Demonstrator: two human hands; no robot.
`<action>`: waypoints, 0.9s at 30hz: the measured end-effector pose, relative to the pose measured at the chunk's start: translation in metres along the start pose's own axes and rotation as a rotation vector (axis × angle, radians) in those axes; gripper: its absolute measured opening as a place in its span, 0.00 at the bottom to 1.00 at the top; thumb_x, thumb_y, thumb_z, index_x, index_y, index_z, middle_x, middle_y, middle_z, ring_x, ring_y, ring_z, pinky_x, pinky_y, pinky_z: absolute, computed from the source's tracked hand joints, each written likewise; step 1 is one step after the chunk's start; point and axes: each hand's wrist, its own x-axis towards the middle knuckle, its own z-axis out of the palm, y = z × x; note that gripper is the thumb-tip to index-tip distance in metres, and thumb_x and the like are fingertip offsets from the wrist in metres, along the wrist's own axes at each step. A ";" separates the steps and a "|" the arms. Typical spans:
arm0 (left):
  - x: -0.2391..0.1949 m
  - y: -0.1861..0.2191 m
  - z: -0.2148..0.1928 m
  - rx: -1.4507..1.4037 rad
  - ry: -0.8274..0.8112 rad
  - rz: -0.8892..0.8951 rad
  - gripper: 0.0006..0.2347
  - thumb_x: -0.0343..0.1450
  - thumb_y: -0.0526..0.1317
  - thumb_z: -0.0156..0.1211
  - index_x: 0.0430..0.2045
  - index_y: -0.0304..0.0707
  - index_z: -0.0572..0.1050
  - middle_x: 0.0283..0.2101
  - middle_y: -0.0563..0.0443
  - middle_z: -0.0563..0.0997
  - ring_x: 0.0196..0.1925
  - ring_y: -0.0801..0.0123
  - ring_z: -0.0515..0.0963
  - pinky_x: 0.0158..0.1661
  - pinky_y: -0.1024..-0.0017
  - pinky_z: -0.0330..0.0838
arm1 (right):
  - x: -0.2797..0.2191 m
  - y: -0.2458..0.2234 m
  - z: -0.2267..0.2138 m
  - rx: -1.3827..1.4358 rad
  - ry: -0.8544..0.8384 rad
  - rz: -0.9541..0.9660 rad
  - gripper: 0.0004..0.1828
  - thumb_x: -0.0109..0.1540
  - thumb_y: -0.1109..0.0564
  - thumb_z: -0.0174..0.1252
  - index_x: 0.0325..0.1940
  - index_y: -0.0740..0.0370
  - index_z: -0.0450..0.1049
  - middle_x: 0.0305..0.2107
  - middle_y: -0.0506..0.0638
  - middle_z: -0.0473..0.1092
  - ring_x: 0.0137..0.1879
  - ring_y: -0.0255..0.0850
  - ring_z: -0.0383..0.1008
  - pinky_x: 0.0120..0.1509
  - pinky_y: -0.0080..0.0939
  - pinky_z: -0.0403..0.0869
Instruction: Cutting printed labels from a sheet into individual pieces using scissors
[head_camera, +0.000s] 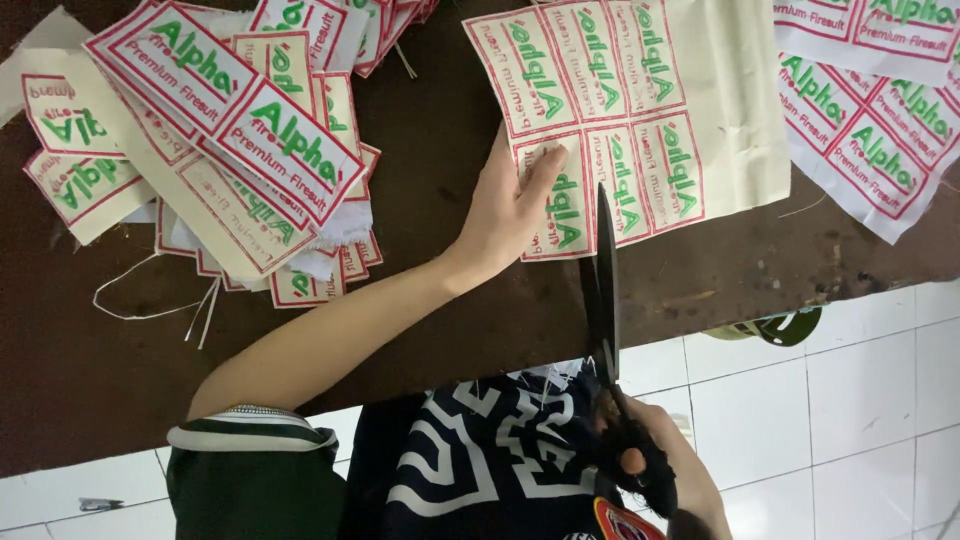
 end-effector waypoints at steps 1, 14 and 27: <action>0.000 0.000 0.000 -0.001 0.000 -0.001 0.21 0.81 0.44 0.49 0.68 0.38 0.58 0.68 0.45 0.70 0.74 0.59 0.69 0.74 0.64 0.64 | 0.000 0.002 0.000 0.000 0.000 0.001 0.51 0.49 0.06 0.51 0.33 0.59 0.73 0.26 0.47 0.72 0.29 0.38 0.69 0.34 0.38 0.68; -0.002 -0.001 -0.001 -0.005 -0.003 -0.017 0.21 0.81 0.44 0.48 0.68 0.38 0.57 0.67 0.45 0.70 0.72 0.60 0.71 0.70 0.67 0.69 | -0.001 0.018 0.003 -0.040 0.079 0.029 0.45 0.49 0.11 0.52 0.27 0.58 0.69 0.19 0.45 0.67 0.23 0.37 0.64 0.29 0.36 0.65; -0.003 0.000 0.001 -0.019 0.013 -0.071 0.18 0.81 0.44 0.48 0.66 0.41 0.60 0.60 0.52 0.75 0.41 0.75 0.75 0.40 0.75 0.76 | -0.001 -0.004 0.012 -0.101 0.142 0.111 0.51 0.46 0.10 0.50 0.31 0.64 0.76 0.21 0.47 0.72 0.27 0.37 0.69 0.31 0.38 0.67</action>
